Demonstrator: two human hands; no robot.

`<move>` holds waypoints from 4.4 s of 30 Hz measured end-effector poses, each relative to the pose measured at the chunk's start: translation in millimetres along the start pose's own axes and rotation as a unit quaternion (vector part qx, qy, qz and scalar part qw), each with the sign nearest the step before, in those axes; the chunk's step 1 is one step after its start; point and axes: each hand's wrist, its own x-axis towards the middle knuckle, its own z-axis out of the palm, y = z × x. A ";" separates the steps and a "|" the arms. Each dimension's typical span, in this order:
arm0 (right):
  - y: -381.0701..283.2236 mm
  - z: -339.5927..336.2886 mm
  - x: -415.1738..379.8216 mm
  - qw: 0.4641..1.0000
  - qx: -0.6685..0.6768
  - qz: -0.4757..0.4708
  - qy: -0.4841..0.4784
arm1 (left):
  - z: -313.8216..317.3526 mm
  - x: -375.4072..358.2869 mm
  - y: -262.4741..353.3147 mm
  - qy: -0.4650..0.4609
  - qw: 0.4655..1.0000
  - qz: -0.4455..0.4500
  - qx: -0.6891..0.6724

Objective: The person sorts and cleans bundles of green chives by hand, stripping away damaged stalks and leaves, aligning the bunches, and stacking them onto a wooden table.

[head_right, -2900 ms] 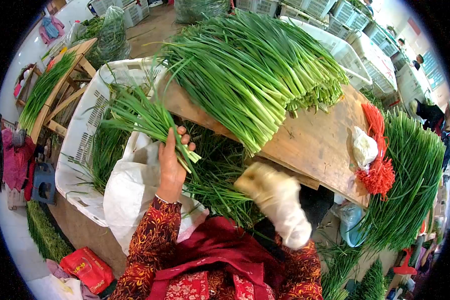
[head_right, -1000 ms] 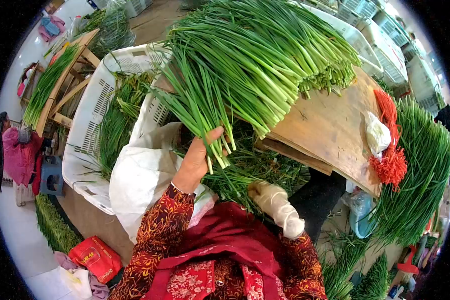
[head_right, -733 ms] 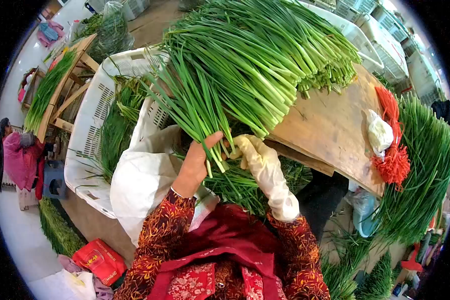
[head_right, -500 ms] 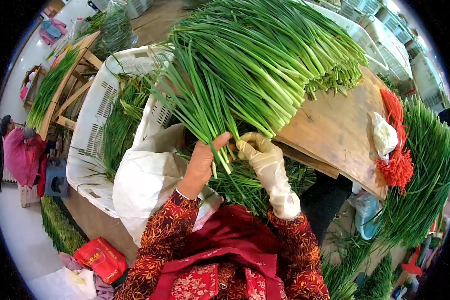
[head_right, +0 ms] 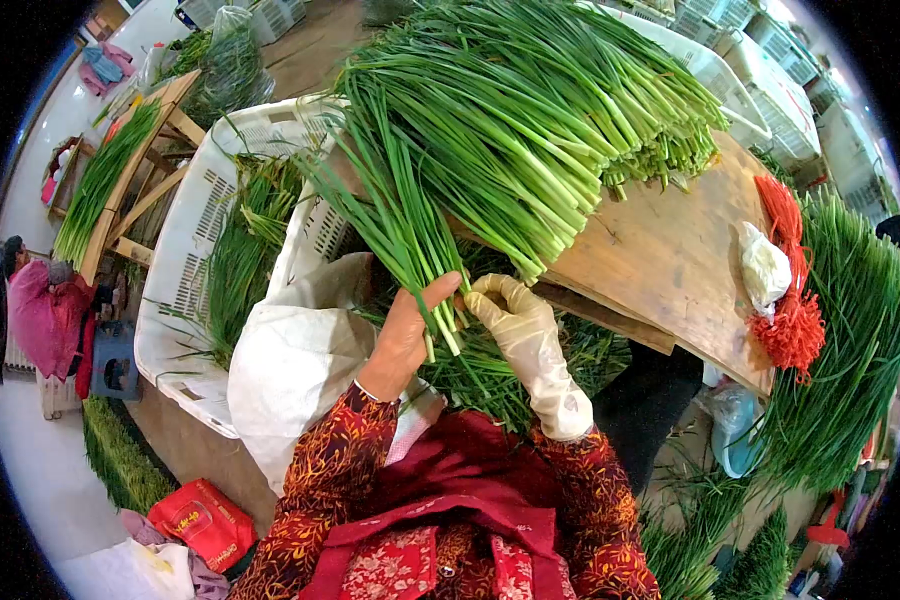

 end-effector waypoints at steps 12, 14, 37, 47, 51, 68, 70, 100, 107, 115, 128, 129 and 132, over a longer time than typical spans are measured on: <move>50.9 -27.3 -30.9 0.998 -0.057 0.031 0.019 | -8.0 4.6 6.8 -0.002 0.992 0.030 -0.122; 74.7 -36.5 -31.5 0.921 -0.351 0.162 -0.051 | -10.2 7.3 9.0 -0.012 0.989 0.039 -0.143; -28.9 -33.4 -12.4 0.852 -0.425 -0.229 0.200 | 19.9 -1.8 -6.7 -0.076 0.978 0.032 -0.190; -24.2 -19.2 -23.1 0.875 -0.404 -0.186 0.192 | 22.6 -3.6 -7.0 -0.004 0.988 0.028 -0.150; -32.6 -15.0 -29.1 0.823 -0.453 -0.279 0.201 | 21.4 -6.6 -2.3 0.000 0.992 0.039 -0.123; -38.8 -10.6 -28.6 0.893 -0.416 -0.143 0.091 | 17.0 -5.4 -9.9 -0.020 0.991 0.040 -0.123; -42.4 -13.4 -25.8 0.902 -0.400 -0.152 0.058 | 15.4 -5.2 -9.2 -0.003 0.993 -0.007 -0.114; -19.4 5.1 -12.8 0.984 -0.095 -0.120 0.085 | 21.0 -10.6 -3.7 0.007 0.987 0.033 -0.156; -33.9 3.2 -4.8 0.971 -0.221 -0.050 0.081 | 16.2 -9.8 -3.7 0.004 0.996 0.079 -0.046; 0.8 -8.1 -20.0 0.939 -0.159 -0.303 0.029 | 1.6 -1.9 -4.2 -0.038 0.995 0.057 -0.077; -4.6 -40.7 -35.1 0.990 -0.109 0.064 -0.068 | -5.6 0.9 9.1 -0.049 0.980 0.044 -0.188; -9.1 -20.6 -35.4 0.996 -0.011 0.058 -0.073 | -5.5 -2.5 11.2 -0.053 0.980 0.036 -0.190; 7.9 2.5 -35.5 0.985 0.145 0.072 -0.067 | -5.7 -6.5 8.8 -0.062 0.979 0.024 -0.192</move>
